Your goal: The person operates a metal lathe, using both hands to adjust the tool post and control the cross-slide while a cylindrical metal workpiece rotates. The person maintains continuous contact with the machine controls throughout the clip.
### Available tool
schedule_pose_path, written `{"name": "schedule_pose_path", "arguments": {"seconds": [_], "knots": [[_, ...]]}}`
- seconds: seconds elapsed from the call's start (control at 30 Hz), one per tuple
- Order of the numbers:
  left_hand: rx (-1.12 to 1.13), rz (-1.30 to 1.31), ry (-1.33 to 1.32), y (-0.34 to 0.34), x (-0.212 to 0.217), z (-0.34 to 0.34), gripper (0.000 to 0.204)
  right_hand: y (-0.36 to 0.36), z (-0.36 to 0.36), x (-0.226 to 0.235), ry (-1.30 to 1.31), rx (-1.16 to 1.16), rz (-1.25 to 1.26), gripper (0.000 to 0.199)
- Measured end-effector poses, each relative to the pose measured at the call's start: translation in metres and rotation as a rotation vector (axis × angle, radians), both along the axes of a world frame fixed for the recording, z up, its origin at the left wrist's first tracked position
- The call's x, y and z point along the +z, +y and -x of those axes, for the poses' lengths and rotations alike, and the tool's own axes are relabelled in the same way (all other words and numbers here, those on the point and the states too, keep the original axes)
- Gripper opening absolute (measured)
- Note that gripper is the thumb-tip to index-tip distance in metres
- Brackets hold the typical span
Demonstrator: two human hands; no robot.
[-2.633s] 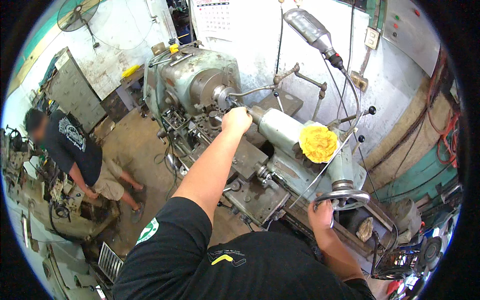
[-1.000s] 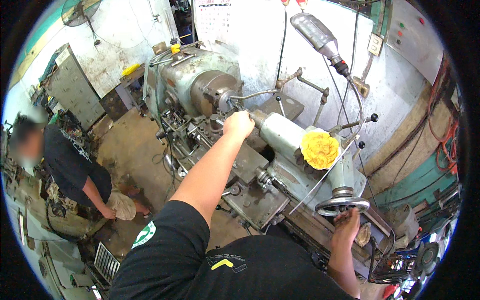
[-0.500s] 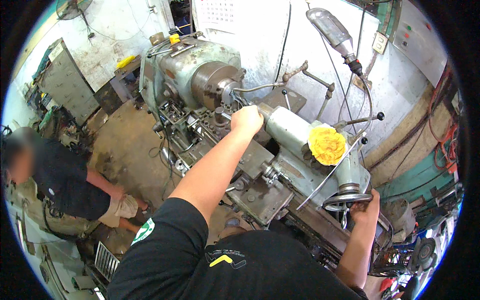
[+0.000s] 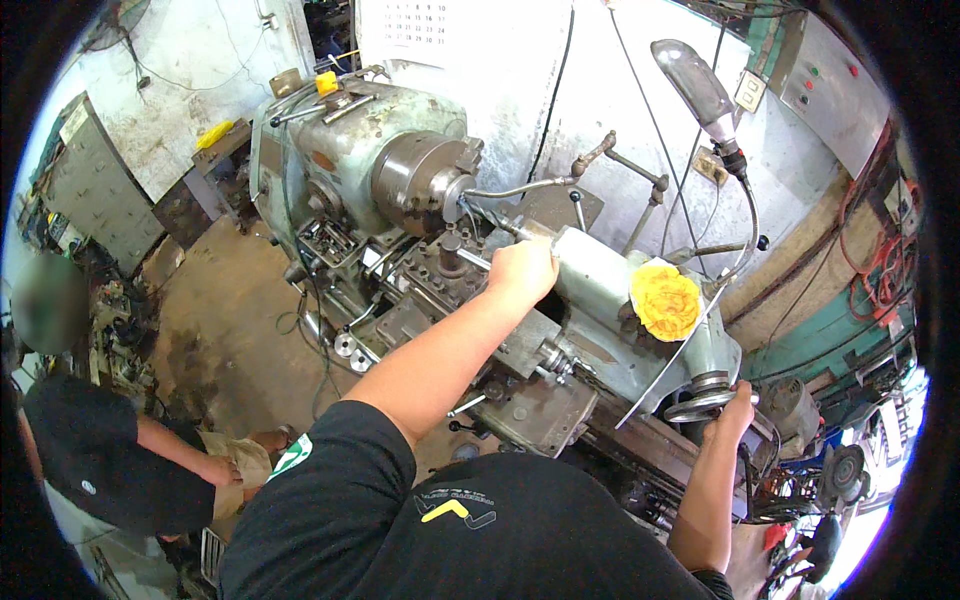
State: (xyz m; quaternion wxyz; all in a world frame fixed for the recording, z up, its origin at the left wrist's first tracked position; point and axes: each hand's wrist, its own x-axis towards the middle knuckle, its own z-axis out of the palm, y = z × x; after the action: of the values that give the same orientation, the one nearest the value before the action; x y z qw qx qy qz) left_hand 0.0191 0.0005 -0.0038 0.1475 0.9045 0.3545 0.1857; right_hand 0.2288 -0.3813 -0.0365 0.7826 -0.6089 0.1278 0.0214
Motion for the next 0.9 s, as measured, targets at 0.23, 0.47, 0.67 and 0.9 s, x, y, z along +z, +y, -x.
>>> {"name": "schedule_pose_path", "arguments": {"seconds": [0.23,0.47,0.67,0.9], "knots": [[-0.103,-0.003,-0.03,0.001,0.0,0.005,0.03,-0.001,0.011,0.01,0.0,0.008,0.104,0.03],[-0.19,-0.029,-0.018,0.004,-0.004,0.004,0.031,-0.023,-0.029,0.019,0.296,-0.042,-0.171,0.036],[-0.254,-0.071,-0.065,0.006,-0.007,0.006,0.028,-0.062,-0.106,0.01,0.469,-0.141,-0.32,0.038],[-0.273,-0.108,-0.063,0.005,-0.006,0.009,0.028,-0.077,-0.156,-0.051,0.215,-0.089,-0.098,0.025]]}}
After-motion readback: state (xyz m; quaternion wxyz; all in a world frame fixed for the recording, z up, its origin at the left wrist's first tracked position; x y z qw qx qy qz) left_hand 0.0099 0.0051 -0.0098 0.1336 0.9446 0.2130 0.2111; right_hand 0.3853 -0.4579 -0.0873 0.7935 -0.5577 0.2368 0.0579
